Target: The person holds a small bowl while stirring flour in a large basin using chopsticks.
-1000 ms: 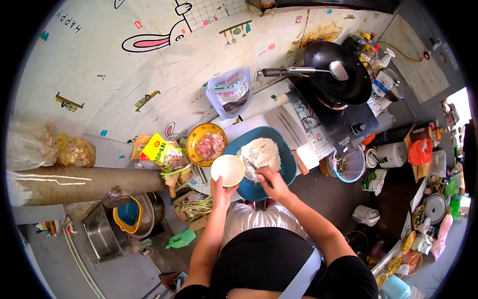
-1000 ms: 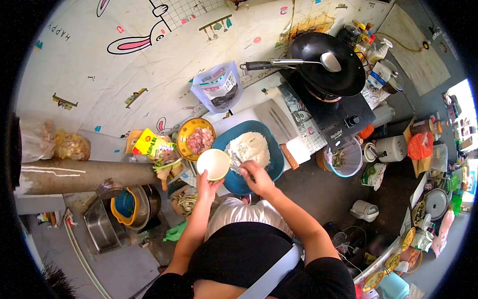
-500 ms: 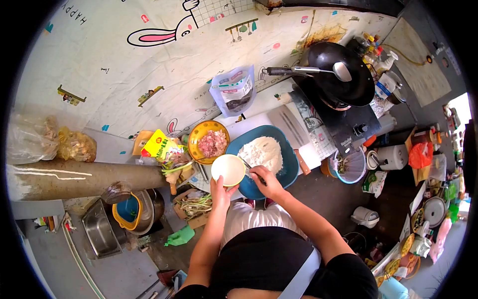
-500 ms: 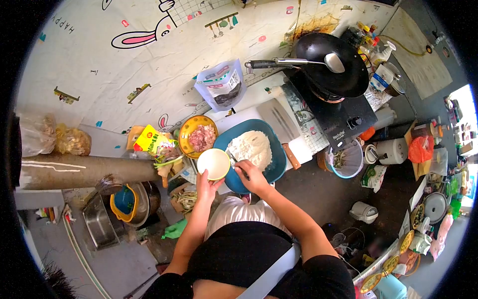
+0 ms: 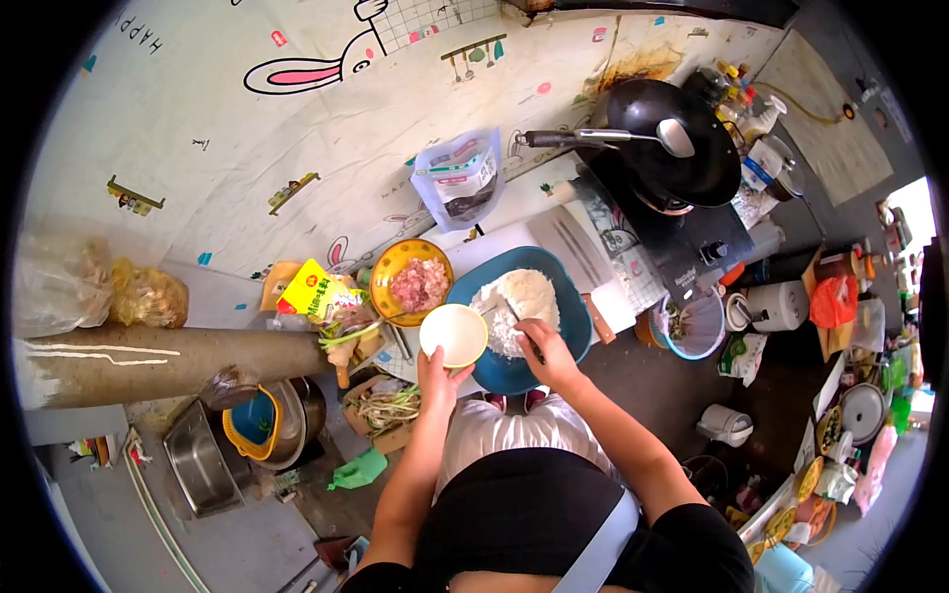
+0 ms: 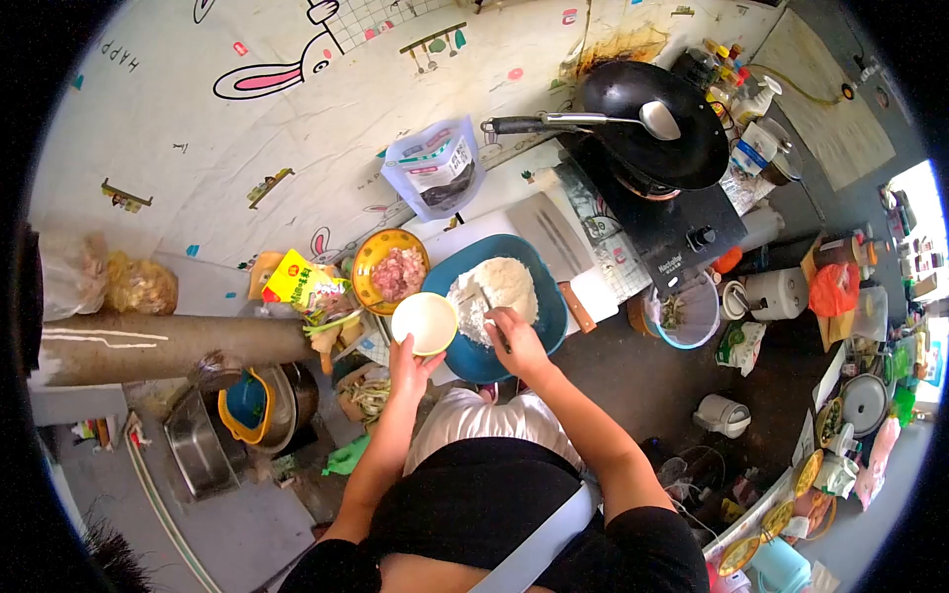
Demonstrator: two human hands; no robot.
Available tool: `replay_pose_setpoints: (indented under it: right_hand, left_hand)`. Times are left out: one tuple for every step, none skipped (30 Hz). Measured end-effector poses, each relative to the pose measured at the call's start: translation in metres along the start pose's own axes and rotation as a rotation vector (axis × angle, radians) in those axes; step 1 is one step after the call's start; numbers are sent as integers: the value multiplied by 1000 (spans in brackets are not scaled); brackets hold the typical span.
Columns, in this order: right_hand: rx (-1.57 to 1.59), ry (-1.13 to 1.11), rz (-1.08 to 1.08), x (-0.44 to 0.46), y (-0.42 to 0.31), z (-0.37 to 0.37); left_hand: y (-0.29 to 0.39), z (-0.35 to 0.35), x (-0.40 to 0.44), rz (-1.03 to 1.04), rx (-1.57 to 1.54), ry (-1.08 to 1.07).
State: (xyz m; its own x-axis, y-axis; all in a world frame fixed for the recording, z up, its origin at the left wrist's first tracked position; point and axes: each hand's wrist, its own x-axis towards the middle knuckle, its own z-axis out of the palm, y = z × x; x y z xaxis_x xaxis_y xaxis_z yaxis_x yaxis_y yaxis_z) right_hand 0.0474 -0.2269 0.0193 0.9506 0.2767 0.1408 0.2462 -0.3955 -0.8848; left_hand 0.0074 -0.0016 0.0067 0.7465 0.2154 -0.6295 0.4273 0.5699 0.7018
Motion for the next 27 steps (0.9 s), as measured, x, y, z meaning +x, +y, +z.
replay_pose_setpoints:
  right_hand:
    - [30,-20,2,0,-1,3]
    - [60,-39,5,-2,-2,7]
    - [91,-58,7,-2,-2,9]
    - [96,-61,8,-2,0,8]
    - [82,-35,5,-1,4,6]
    - [68,-12,2,0,8,2]
    - [54,10,-1,2,10,-3]
    - [22,58,4,3,13,-8]
    - [20,63,14,7,12,-17]
    - [10,83,17,9,13,-22]
    - [1,105,21,10,13,-24]
    - [-21,97,3,10,16,-22]
    - [-42,90,-15,9,19,-17]
    - [-63,84,-33,8,21,-12]
    - [-49,53,-32,7,15,-7]
    - [-17,16,-34,6,12,-3]
    - [15,-20,-36,4,9,1]
    - [51,-25,-31,4,5,5]
    - [69,-41,-46,6,2,8]
    - [88,-58,-61,8,-1,11]
    - [107,-74,-75,9,-3,13]
    - [126,-94,-73,10,1,17]
    - [129,-81,-63,11,5,17]
    - [134,-70,-54,12,9,15]
    - [138,-60,-46,13,12,12]
    - [124,-8,-45,13,16,9]
    - [110,44,36,14,13,1]
  left_hand:
    - [0,0,1,6,6,-10]
    - [0,-1,1,11,12,-20]
    - [0,0,1,11,13,-17]
    - [1,2,1,12,15,-16]
    - [1,3,1,14,15,-12]
    - [2,4,1,12,15,0]
    - [2,4,1,10,14,13]
    - [2,5,0,6,13,24]
    - [1,5,1,9,11,14]
    - [1,4,2,10,10,4]
    - [0,3,2,12,10,-7]
    - [0,4,2,11,8,-5]
    - [0,4,2,11,7,-3]
    - [0,5,2,10,6,-1]
    - [0,6,2,12,5,7]
    - [0,7,1,14,5,15]
    - [0,9,1,17,5,23]
    - [0,8,2,14,5,19]
    - [-1,8,4,12,4,15]
    - [-2,6,4,9,3,12]
    - [-1,7,4,4,4,12]
    - [-1,7,3,1,4,12]
    - [0,8,3,-1,4,12]
    - [2,8,2,0,5,16]
    - [3,10,0,2,4,20]
    - [4,10,-2,3,1,25]
    - [2,9,-1,2,-1,26]
